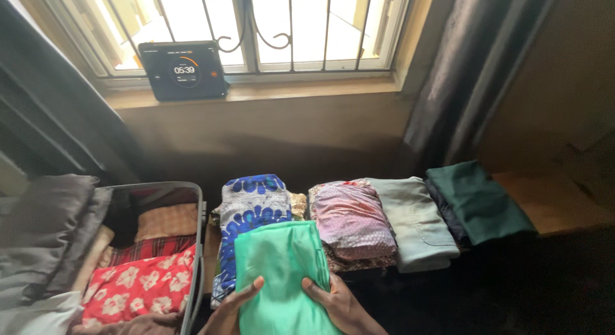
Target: The person removes folded clothes from an open suitcase and places them on a wooden bench. The person handles several garments including patterned and solid-colored items, arranging them in a neat stack on the bench.
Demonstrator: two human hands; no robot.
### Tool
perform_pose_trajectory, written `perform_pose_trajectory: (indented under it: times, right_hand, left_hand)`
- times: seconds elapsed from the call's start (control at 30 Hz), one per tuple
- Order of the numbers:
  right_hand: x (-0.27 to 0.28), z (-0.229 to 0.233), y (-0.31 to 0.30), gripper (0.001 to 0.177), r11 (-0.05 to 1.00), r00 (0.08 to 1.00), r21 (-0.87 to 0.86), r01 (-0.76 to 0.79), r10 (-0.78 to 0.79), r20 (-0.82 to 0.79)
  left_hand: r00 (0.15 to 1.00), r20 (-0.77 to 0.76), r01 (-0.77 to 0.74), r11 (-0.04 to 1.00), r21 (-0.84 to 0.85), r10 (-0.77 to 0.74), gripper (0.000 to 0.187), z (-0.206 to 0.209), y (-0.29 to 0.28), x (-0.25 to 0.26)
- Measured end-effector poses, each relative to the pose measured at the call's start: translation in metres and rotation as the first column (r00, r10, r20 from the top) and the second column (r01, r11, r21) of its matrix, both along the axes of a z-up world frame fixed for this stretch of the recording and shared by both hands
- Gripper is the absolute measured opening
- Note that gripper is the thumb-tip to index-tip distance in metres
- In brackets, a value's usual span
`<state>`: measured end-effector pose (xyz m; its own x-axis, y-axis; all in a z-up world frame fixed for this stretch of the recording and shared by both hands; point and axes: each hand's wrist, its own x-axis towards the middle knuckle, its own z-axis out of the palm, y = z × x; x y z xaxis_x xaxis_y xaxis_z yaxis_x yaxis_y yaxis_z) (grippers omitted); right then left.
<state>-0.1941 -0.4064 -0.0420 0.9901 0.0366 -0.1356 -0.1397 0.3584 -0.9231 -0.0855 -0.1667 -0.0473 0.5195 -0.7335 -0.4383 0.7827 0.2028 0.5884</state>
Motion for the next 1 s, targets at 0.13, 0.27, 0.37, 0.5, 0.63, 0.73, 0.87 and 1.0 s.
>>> perform_pose_trajectory:
  times: [0.13,0.27,0.37,0.5,0.63,0.73,0.87,1.0]
  right_hand:
    - [-0.007,-0.016,-0.004,0.051,1.000,0.999,0.019,-0.002,0.003,-0.032]
    - [-0.011,-0.023,-0.009,0.051,0.998,0.997,0.069,-0.012,0.017,-0.078]
    - [-0.012,-0.022,-0.016,0.050,0.998,0.997,0.064,-0.013,0.018,-0.069]
    - [-0.013,-0.017,-0.026,0.050,1.000,0.996,-0.031,0.006,-0.009,-0.089]
    - [-0.018,-0.017,-0.036,0.050,1.000,0.997,0.014,0.027,-0.025,-0.079]
    - [-0.026,-0.020,-0.045,0.049,0.997,0.993,-0.033,0.066,-0.069,-0.091]
    - [-0.040,-0.021,-0.058,0.049,0.994,0.990,-0.003,0.110,-0.109,-0.094]
    - [-0.053,-0.001,-0.075,0.052,0.989,0.983,-0.002,0.151,-0.150,-0.106]
  left_hand:
    - [0.997,0.074,0.036,0.996,-0.077,-0.031,0.067,-0.048,-0.001,-0.002]
    - [0.119,0.941,0.199,0.921,-0.335,0.317,0.061,-0.090,0.004,-0.003]
    - [0.137,0.909,0.145,0.900,-0.411,0.393,0.061,-0.103,0.004,-0.009]
    - [0.813,0.582,0.105,0.986,-0.132,-0.009,0.058,-0.086,-0.007,-0.005]
    - [0.993,0.074,0.092,0.996,-0.018,-0.090,0.063,-0.046,-0.029,-0.010]
    - [0.986,0.134,0.093,0.993,0.068,-0.101,0.068,-0.017,-0.046,-0.022]
    - [0.979,0.157,0.105,0.983,0.151,-0.129,0.082,0.012,-0.068,-0.035]
    - [0.967,0.219,0.099,0.983,0.157,-0.132,0.094,0.039,-0.090,-0.048]
